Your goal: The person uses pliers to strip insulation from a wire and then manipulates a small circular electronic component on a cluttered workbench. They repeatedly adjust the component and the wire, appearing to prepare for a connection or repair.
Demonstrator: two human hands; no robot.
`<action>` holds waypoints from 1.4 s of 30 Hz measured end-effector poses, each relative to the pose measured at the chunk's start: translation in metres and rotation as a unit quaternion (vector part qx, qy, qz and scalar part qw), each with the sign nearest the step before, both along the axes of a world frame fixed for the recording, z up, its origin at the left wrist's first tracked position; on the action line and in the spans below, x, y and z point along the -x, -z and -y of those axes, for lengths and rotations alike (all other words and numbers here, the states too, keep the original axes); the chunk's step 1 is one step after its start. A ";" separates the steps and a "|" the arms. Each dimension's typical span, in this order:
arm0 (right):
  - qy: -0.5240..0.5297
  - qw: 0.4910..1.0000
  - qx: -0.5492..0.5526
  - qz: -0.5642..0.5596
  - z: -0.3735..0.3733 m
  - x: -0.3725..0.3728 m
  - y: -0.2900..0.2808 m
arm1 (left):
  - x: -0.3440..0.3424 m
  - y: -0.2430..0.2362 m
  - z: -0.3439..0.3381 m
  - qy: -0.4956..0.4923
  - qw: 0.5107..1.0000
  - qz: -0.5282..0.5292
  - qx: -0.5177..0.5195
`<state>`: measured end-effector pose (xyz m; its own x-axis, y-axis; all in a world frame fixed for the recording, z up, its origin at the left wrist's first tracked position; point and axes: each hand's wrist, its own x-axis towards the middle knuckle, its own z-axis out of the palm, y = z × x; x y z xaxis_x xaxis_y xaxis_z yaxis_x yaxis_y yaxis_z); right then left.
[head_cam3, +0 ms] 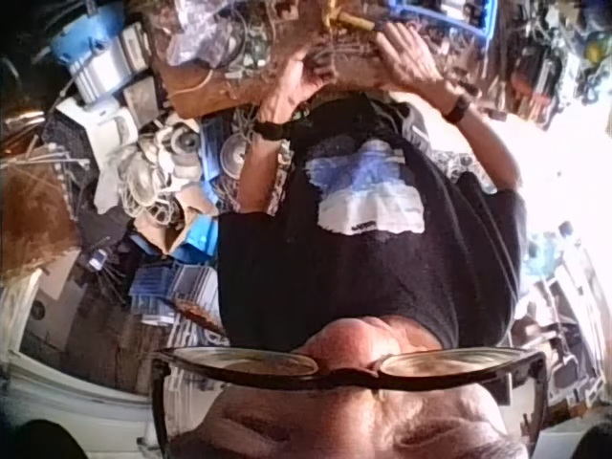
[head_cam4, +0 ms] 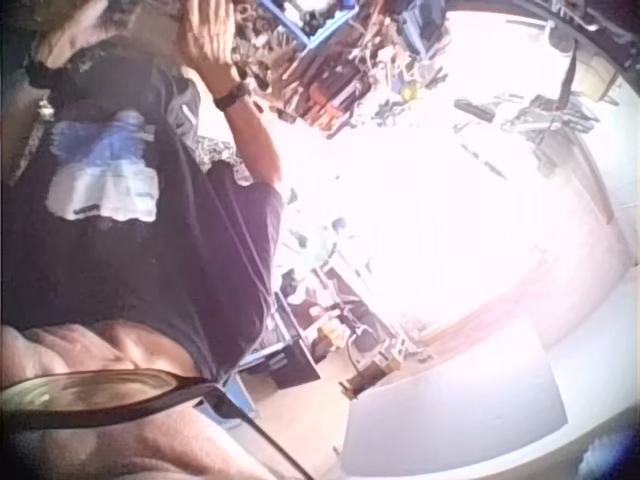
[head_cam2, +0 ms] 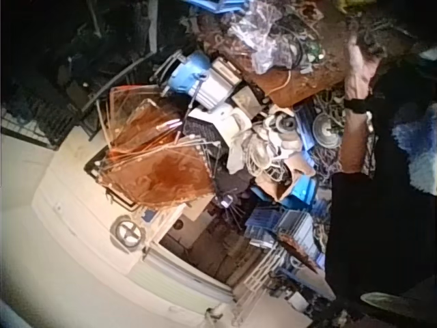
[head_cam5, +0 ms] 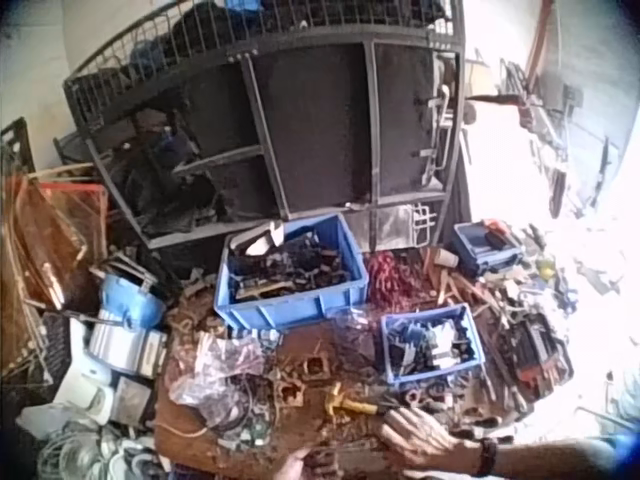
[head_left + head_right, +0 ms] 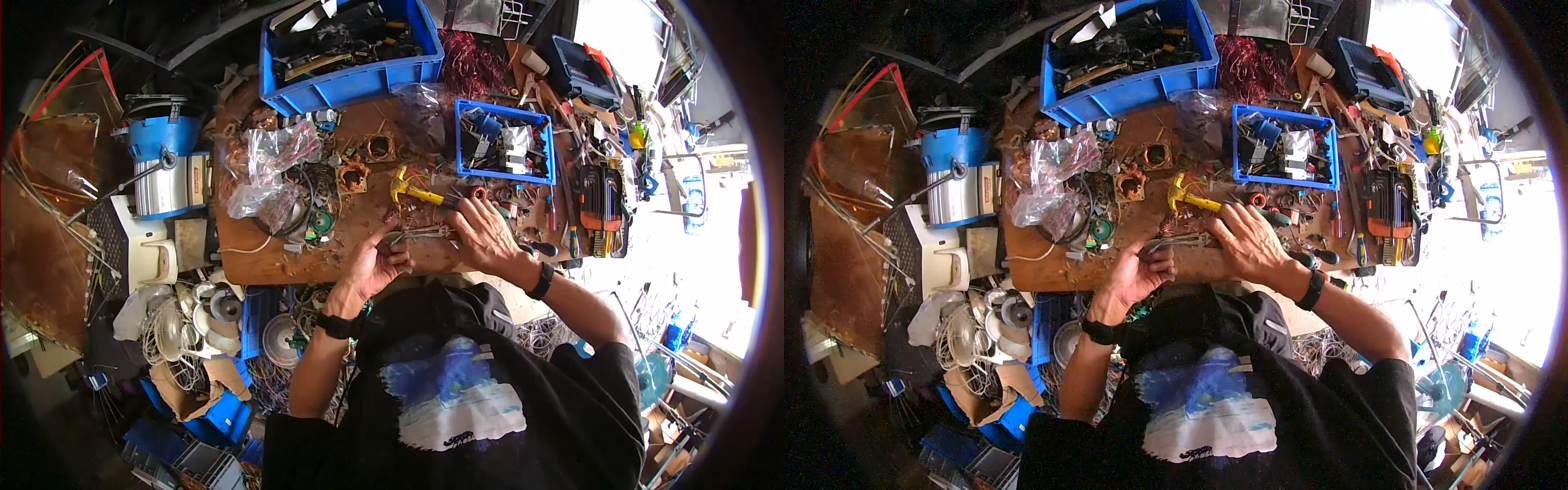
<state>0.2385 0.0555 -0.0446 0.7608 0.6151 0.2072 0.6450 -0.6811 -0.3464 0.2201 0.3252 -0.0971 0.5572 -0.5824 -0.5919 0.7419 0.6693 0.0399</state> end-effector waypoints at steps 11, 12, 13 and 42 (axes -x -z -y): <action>0.003 0.999 0.046 0.019 -0.002 -0.005 -0.005 | -0.004 -0.008 0.004 -0.021 0.998 0.003 0.058; 0.004 0.999 0.049 0.017 -0.003 -0.005 -0.004 | -0.003 -0.009 0.006 -0.018 1.000 -0.009 0.013; 0.004 0.999 0.052 0.016 -0.004 -0.006 -0.003 | -0.002 -0.011 0.010 -0.016 0.999 -0.021 -0.032; -0.023 0.912 -0.106 -0.396 -0.018 0.018 -0.015 | 0.020 -0.001 0.036 -0.120 0.946 0.127 -0.273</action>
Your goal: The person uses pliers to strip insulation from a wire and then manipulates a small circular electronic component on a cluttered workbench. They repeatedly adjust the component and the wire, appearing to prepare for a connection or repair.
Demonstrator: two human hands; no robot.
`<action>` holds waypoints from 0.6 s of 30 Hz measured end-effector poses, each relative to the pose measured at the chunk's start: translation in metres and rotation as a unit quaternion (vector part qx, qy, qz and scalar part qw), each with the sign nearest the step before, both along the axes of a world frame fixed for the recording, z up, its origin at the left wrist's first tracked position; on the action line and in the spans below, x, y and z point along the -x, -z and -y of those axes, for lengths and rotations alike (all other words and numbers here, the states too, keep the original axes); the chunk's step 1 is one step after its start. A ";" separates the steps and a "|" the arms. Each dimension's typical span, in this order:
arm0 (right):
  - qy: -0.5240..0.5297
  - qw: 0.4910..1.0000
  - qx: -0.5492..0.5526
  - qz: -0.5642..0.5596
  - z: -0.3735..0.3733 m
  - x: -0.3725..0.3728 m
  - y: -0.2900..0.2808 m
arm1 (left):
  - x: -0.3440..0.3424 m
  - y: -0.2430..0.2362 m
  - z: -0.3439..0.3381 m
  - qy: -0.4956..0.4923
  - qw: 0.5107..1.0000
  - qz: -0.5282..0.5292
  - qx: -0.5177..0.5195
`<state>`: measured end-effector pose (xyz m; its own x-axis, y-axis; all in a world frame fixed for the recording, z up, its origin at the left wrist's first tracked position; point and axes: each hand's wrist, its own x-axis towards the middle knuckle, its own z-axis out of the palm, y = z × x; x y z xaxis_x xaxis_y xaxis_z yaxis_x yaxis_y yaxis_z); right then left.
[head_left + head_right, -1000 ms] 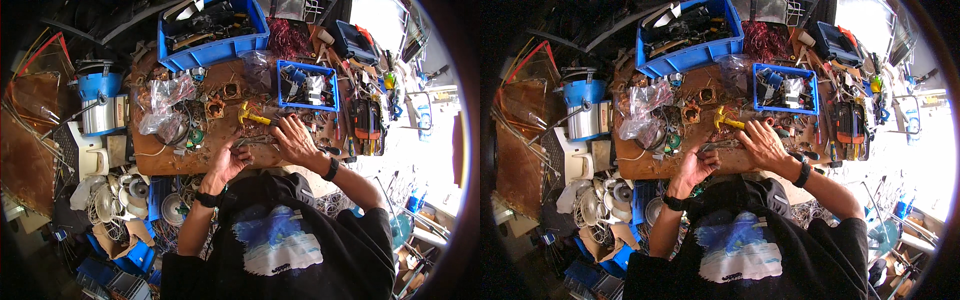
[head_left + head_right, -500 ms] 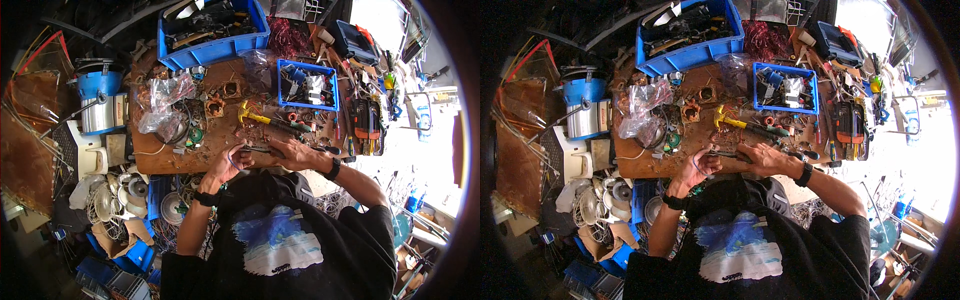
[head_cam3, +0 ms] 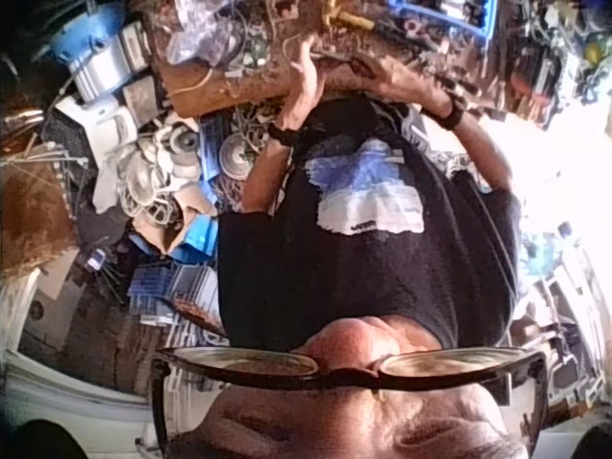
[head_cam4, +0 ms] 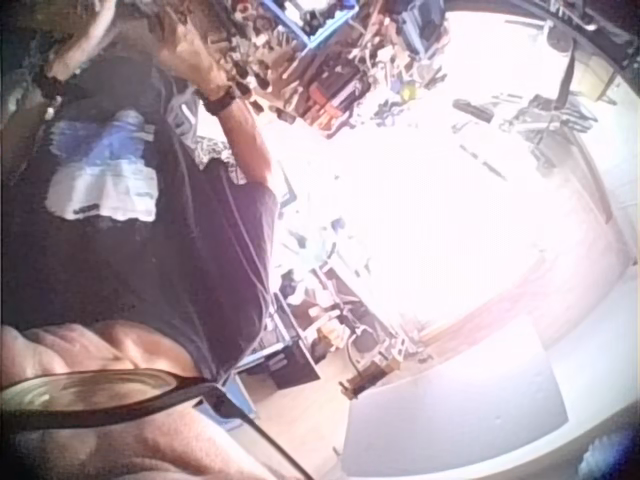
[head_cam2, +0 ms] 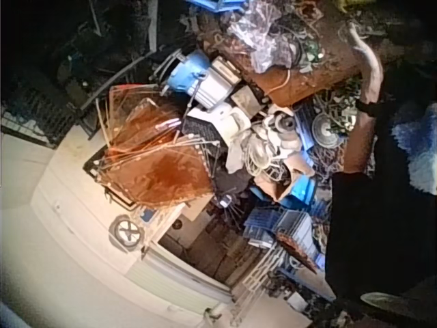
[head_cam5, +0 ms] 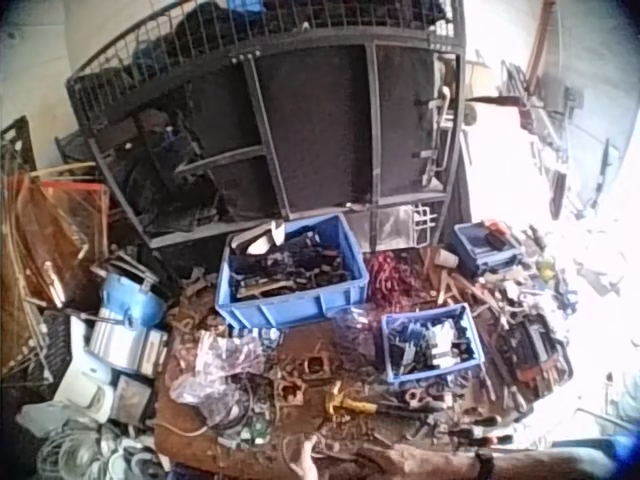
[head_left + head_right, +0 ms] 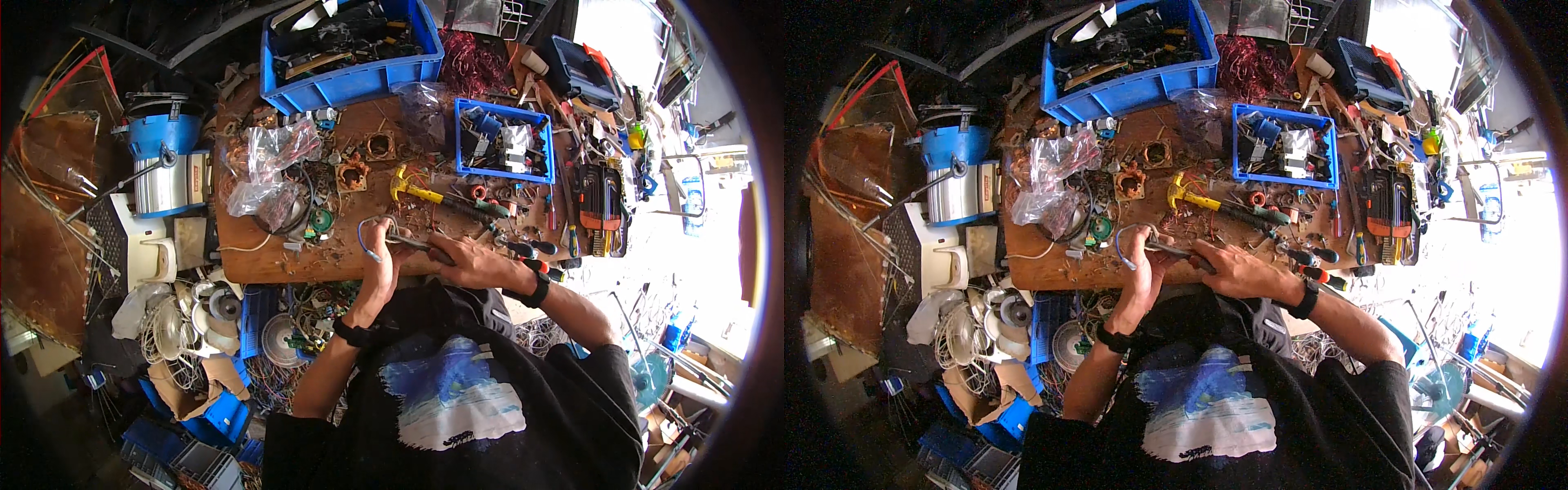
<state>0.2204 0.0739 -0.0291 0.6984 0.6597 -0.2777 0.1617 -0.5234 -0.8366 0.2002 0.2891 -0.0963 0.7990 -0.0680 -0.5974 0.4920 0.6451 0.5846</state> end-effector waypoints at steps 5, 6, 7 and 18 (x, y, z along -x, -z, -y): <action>-0.019 0.971 0.040 0.236 0.003 -0.005 0.011 | -0.001 0.010 -0.001 0.008 0.998 -0.018 -0.054; -0.016 0.968 0.044 0.247 0.003 -0.004 0.012 | -0.001 0.009 -0.001 0.012 0.999 -0.008 -0.048; -0.013 0.965 0.048 0.258 0.003 -0.003 0.012 | -0.002 0.008 0.000 0.015 0.999 0.003 -0.041; 0.009 0.983 0.112 0.146 -0.010 0.000 0.004 | -0.009 -0.005 0.002 0.001 0.999 0.012 -0.049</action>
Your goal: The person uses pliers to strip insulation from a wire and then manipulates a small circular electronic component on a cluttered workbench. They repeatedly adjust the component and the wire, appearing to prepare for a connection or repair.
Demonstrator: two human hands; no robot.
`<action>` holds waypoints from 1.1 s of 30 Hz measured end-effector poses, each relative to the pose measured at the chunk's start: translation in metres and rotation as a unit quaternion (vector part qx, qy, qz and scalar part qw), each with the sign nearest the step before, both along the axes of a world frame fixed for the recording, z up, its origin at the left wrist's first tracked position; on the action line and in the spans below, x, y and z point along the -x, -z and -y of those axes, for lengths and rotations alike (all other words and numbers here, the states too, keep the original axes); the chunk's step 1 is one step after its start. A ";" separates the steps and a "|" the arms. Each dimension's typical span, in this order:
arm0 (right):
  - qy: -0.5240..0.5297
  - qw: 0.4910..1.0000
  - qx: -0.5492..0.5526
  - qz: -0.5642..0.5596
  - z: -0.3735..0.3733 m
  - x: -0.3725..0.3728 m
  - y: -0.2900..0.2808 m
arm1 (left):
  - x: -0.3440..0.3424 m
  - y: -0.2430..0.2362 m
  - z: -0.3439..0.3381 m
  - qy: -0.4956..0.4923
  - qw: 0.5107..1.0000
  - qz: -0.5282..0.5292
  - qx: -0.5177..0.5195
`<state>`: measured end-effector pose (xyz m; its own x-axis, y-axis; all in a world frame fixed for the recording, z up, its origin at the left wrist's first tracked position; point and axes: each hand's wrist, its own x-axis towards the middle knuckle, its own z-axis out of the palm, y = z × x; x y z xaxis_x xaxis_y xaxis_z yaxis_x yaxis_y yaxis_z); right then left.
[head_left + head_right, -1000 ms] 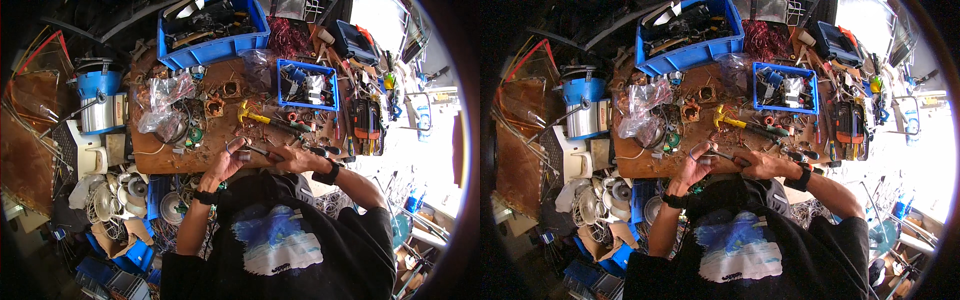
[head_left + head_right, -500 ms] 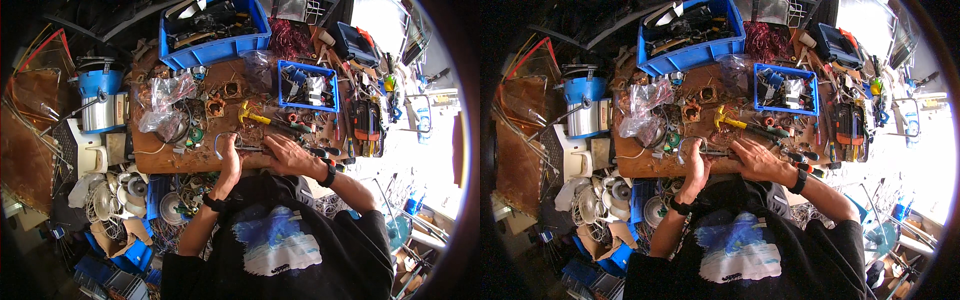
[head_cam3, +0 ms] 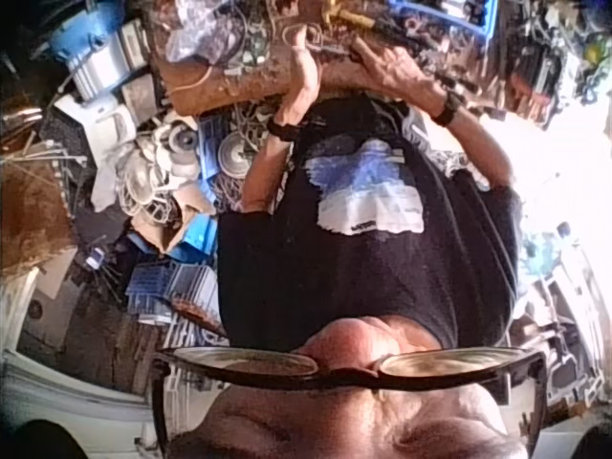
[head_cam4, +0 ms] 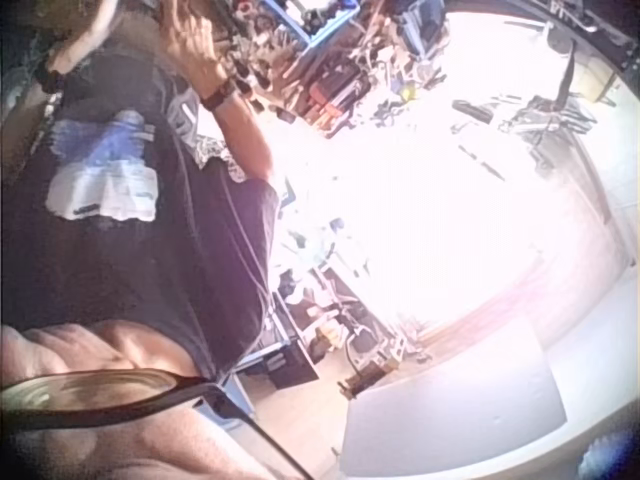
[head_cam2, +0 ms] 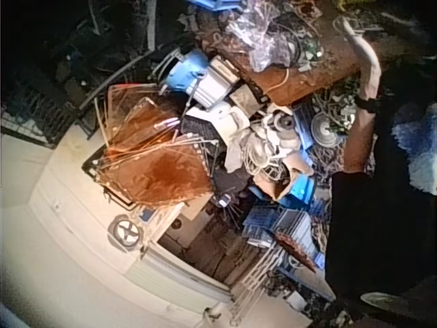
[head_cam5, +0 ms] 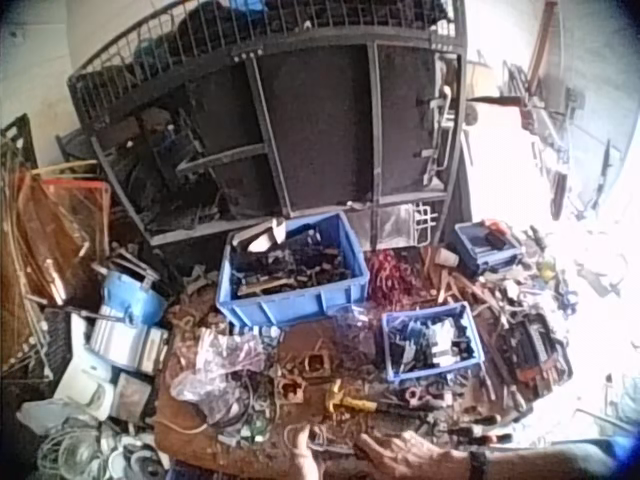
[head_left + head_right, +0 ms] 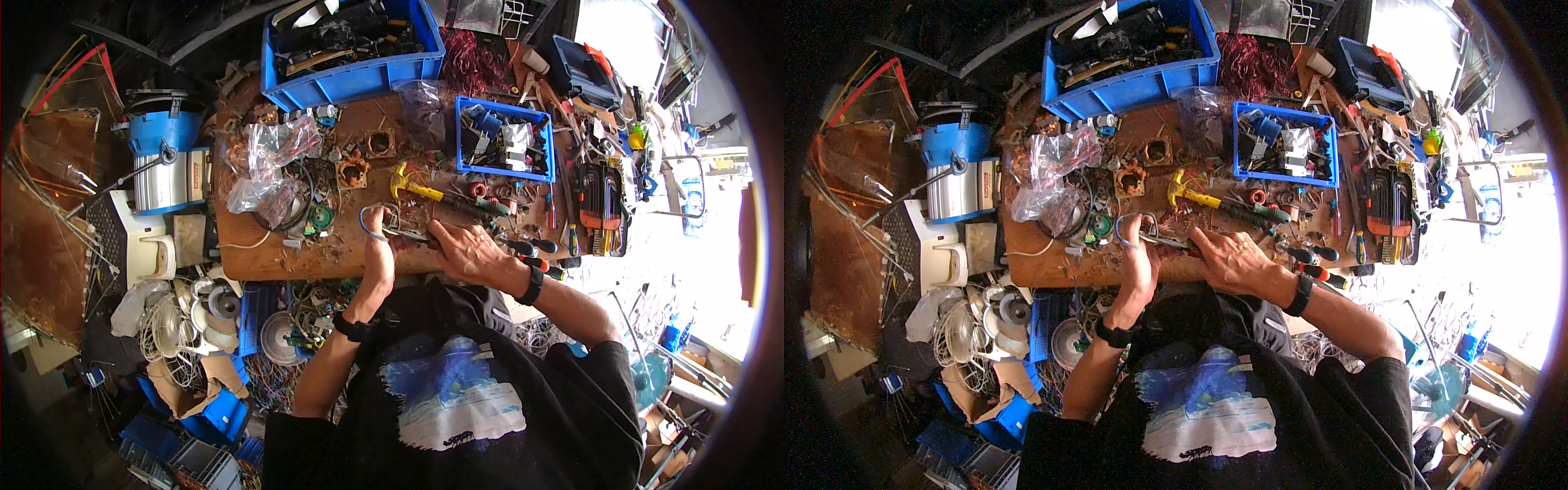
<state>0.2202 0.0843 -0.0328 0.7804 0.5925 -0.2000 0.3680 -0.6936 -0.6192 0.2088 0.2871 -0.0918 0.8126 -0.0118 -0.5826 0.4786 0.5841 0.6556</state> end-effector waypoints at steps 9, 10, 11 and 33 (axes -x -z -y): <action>-0.042 0.976 -0.106 -0.183 -0.001 -0.010 -0.013 | 0.001 -0.013 0.005 -0.005 0.990 -0.024 0.136; -0.051 0.972 -0.109 -0.204 0.003 -0.010 -0.013 | 0.001 -0.013 0.003 0.034 0.993 -0.014 0.116; -0.062 0.966 -0.111 -0.226 0.007 -0.010 -0.013 | 0.002 -0.015 -0.001 0.070 0.993 -0.005 0.097; 0.030 0.344 -0.399 -0.850 0.014 0.028 0.030 | 0.004 -0.040 -0.021 0.243 0.956 0.144 0.079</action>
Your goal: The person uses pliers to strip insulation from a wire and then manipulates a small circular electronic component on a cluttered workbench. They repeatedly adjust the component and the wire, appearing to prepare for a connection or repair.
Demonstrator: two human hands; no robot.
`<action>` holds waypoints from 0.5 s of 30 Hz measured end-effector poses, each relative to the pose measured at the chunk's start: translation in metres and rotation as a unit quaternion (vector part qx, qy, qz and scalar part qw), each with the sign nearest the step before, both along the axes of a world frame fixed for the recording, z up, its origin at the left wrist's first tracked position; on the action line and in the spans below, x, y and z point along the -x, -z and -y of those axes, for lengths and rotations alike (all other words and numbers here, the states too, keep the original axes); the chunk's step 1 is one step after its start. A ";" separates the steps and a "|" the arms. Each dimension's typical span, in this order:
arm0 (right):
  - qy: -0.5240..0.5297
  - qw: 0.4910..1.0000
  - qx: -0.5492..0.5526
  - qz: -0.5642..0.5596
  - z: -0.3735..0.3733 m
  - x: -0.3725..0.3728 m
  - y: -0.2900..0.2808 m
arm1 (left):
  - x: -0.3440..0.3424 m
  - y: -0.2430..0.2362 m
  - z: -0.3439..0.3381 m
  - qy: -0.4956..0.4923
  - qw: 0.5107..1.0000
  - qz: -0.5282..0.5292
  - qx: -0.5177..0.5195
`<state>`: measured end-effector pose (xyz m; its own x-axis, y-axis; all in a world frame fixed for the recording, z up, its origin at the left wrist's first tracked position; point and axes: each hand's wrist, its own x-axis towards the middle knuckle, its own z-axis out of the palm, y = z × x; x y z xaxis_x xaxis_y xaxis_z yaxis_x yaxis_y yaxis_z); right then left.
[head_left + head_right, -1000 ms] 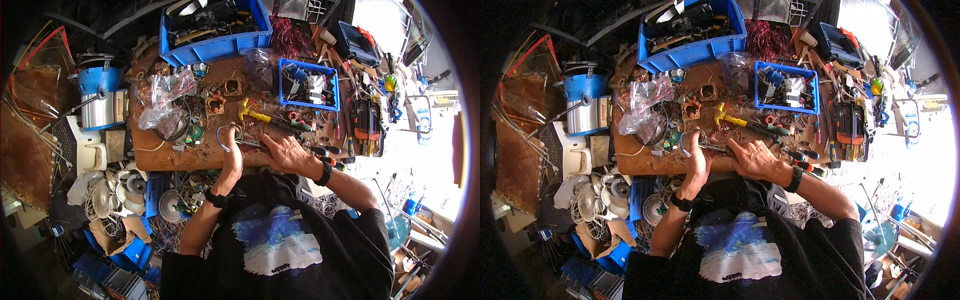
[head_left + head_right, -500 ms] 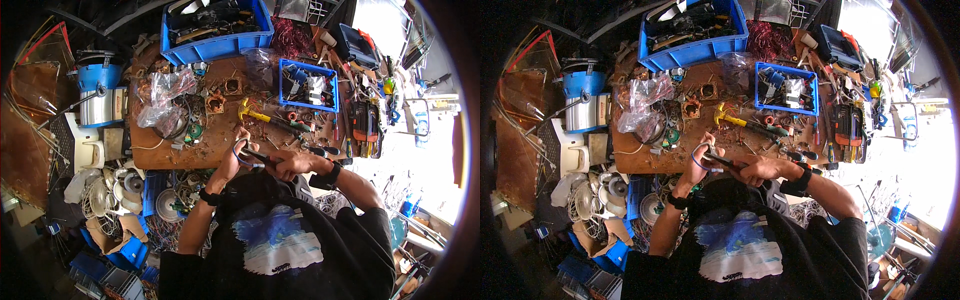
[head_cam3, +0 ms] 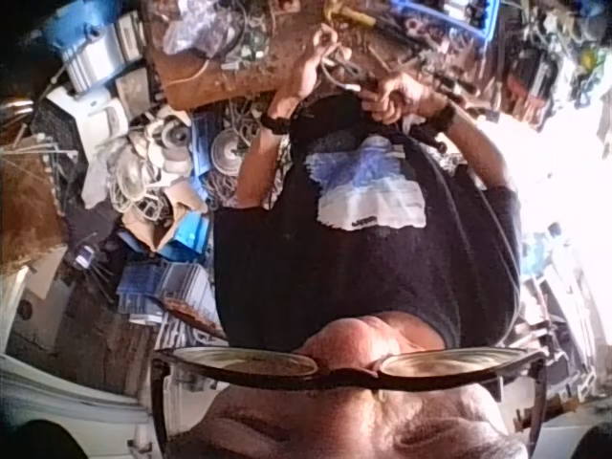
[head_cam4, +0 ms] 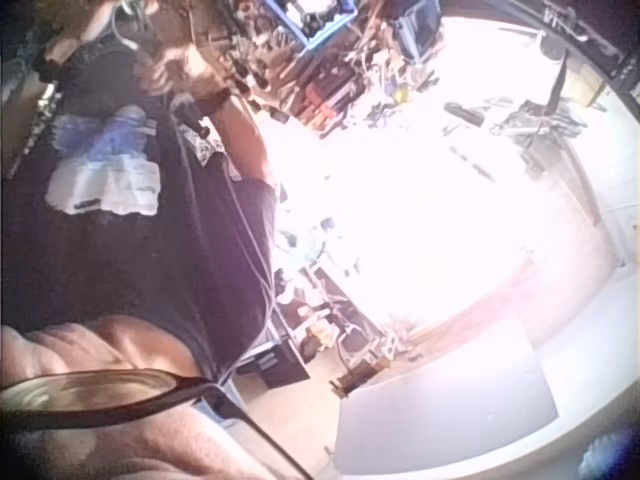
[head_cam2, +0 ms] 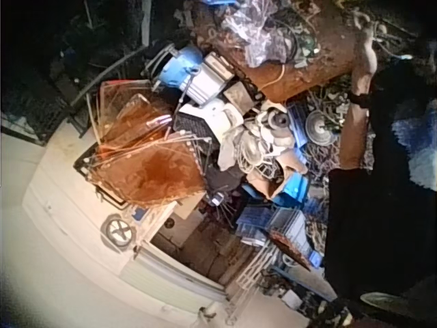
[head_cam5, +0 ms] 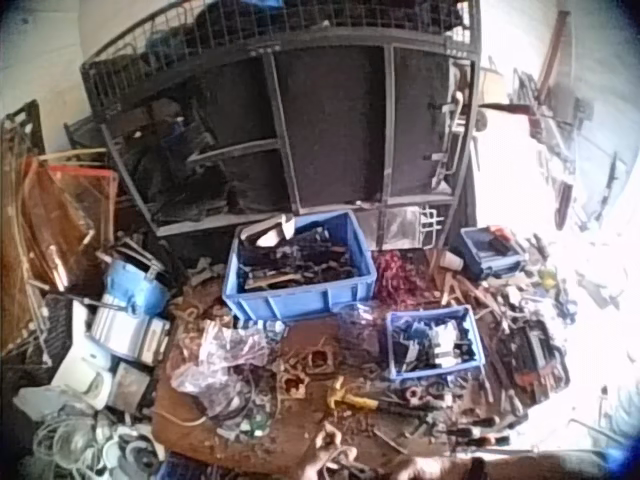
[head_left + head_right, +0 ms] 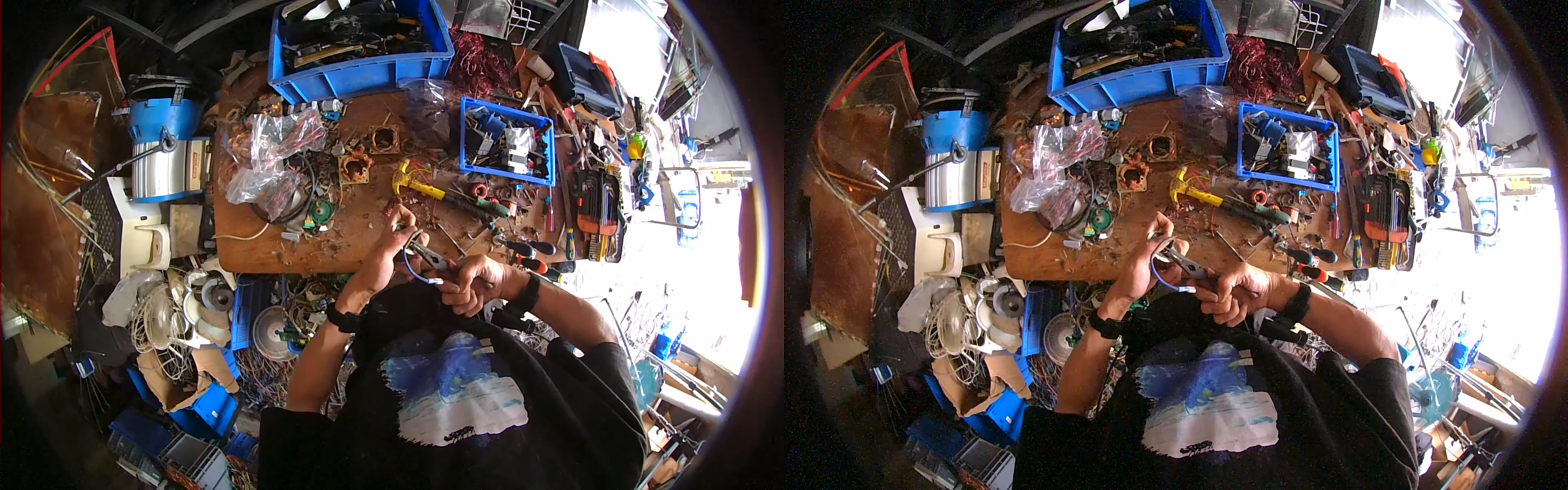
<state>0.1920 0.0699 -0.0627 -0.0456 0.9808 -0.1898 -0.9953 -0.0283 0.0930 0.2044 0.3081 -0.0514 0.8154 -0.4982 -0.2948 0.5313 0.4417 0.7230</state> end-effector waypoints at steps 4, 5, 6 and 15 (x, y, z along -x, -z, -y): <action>0.017 0.994 -0.086 -0.064 -0.008 0.010 0.008 | -0.005 0.000 -0.001 0.016 0.999 0.047 -0.001; 0.022 0.991 -0.113 -0.074 -0.012 0.011 0.008 | -0.007 -0.002 -0.001 0.019 0.999 0.030 0.018; 0.030 0.988 -0.122 -0.086 -0.016 0.012 0.006 | -0.009 -0.007 0.000 0.023 0.999 0.013 0.037; 0.093 0.942 -0.275 -0.166 -0.037 0.022 -0.016 | -0.020 -0.018 0.006 0.060 0.981 -0.028 0.183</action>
